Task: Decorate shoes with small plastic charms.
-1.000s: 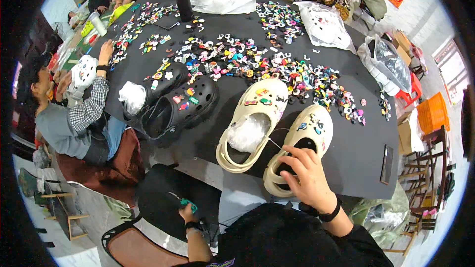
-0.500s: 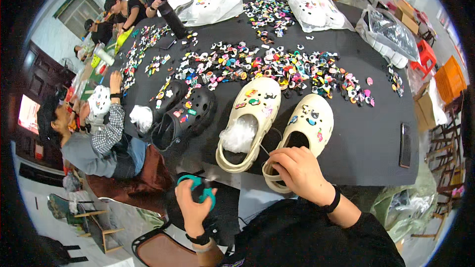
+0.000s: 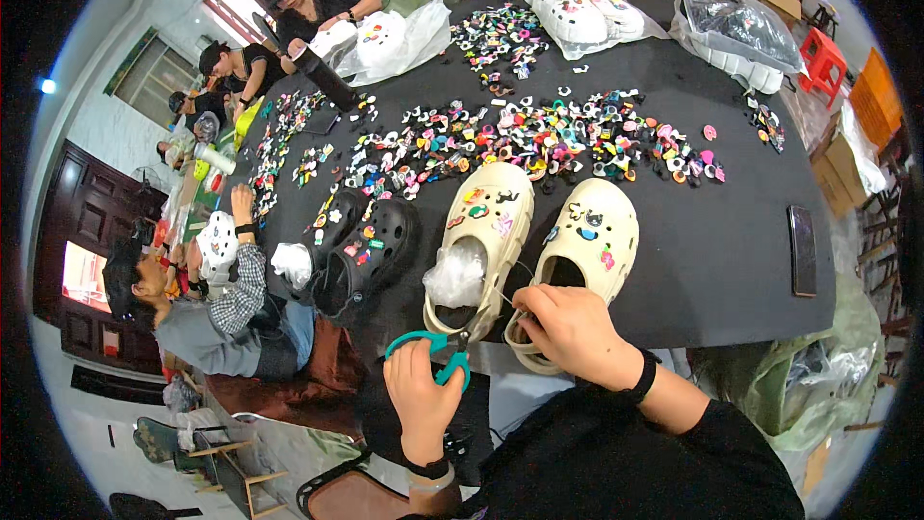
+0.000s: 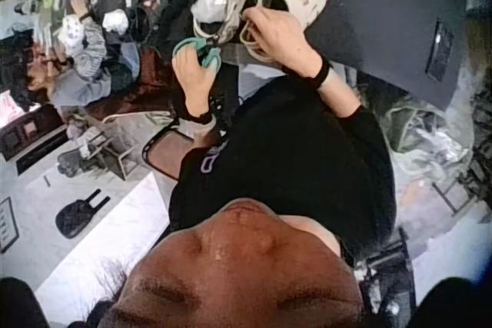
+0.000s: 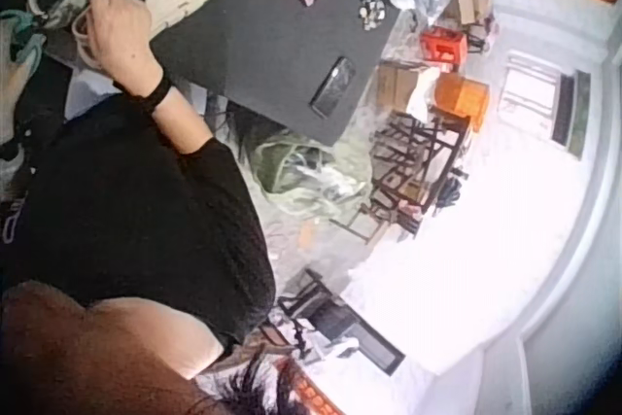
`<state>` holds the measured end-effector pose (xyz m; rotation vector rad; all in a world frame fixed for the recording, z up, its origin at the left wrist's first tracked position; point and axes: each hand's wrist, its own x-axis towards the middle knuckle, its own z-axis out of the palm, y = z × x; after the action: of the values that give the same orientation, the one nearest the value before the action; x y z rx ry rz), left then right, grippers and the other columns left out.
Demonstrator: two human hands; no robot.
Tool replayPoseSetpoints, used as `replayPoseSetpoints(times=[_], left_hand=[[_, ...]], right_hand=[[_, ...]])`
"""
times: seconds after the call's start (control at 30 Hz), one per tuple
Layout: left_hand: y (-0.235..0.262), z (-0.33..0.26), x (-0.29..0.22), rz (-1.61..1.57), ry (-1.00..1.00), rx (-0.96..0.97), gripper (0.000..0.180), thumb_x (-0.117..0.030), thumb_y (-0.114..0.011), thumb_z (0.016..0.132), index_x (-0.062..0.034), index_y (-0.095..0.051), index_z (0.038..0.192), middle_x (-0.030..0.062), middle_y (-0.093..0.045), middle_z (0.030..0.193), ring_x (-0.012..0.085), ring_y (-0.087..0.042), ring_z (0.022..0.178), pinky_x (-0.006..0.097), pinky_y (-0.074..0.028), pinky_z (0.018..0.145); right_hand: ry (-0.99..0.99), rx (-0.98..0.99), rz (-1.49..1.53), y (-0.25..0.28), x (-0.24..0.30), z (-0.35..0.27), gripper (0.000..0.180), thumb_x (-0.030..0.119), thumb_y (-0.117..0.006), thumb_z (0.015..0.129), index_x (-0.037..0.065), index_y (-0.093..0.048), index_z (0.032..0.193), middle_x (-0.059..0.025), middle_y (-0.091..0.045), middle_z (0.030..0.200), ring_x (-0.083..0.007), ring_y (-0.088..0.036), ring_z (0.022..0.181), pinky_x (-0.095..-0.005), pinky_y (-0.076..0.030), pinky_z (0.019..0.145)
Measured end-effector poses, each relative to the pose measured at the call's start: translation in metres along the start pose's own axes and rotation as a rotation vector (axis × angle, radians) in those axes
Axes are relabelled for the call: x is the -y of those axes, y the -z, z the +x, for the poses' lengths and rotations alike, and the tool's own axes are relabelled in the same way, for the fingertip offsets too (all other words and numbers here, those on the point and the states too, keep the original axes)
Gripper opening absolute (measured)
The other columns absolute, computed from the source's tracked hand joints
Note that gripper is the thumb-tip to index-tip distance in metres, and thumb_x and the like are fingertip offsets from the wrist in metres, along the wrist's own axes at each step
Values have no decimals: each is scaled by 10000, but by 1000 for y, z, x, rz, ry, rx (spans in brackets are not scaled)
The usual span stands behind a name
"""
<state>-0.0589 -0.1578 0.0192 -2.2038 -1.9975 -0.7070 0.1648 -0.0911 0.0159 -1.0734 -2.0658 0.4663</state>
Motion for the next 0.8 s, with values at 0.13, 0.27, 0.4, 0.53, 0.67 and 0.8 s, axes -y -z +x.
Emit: replayPoseSetpoints(times=[0.13, 0.27, 0.4, 0.53, 0.67, 0.8], left_hand=[[-3, -2, -1, 2, 2, -6, 400, -183, -748, 670, -3, -581, 987, 133, -589, 949, 328, -554, 911, 426, -405, 816], [0, -7, -6, -26, 12, 40, 407, -167, -749, 652, -1, -582, 983, 132, -589, 943, 321, -555, 905, 425, -404, 815], [0, -8, -8, -34, -35, 39, 429, -142, -750, 631, 7, -581, 996, 131, -592, 940, 313, -559, 897, 420, -408, 806], [-1, -5, -10, -28, -66, 21, 428, -118, -747, 621, 15, -586, 994, 128, -603, 938, 306, -568, 880, 413, -415, 790], [-1, -7, -10, -45, -69, 27, 385, -95, -741, 620, 9, -597, 963, 129, -615, 916, 308, -578, 842, 412, -425, 770], [-2, -12, -8, -107, -42, 4, 349, -61, -728, 606, -3, -608, 929, 134, -624, 893, 320, -584, 820, 414, -436, 753]], right_hand=[[-7, -55, 57, 2, -1, -2, 206, 59, -674, 773, 52, -557, 942, -100, -616, 791, -301, -626, 680, -384, -502, 583], [-30, -85, 188, 4, -6, -2, 159, 43, -651, 798, 56, -573, 936, -101, -613, 783, -300, -629, 688, -375, -510, 591], [-11, -105, 268, 7, -5, -1, 149, 18, -682, 772, 49, -594, 889, -100, -630, 775, -271, -640, 688, -344, -507, 586], [1, -101, 268, 9, -4, -2, 138, 24, -696, 766, 50, -613, 874, -91, -642, 777, -252, -642, 686, -333, -508, 587], [-27, -44, 349, 13, -4, -4, 124, 41, -692, 767, 60, -626, 870, -84, -652, 791, -252, -647, 713, -343, -515, 612], [-20, -30, 380, 13, -8, -5, 119, 47, -675, 771, 64, -622, 876, -87, -656, 810, -272, -651, 757, -359, -519, 654]])
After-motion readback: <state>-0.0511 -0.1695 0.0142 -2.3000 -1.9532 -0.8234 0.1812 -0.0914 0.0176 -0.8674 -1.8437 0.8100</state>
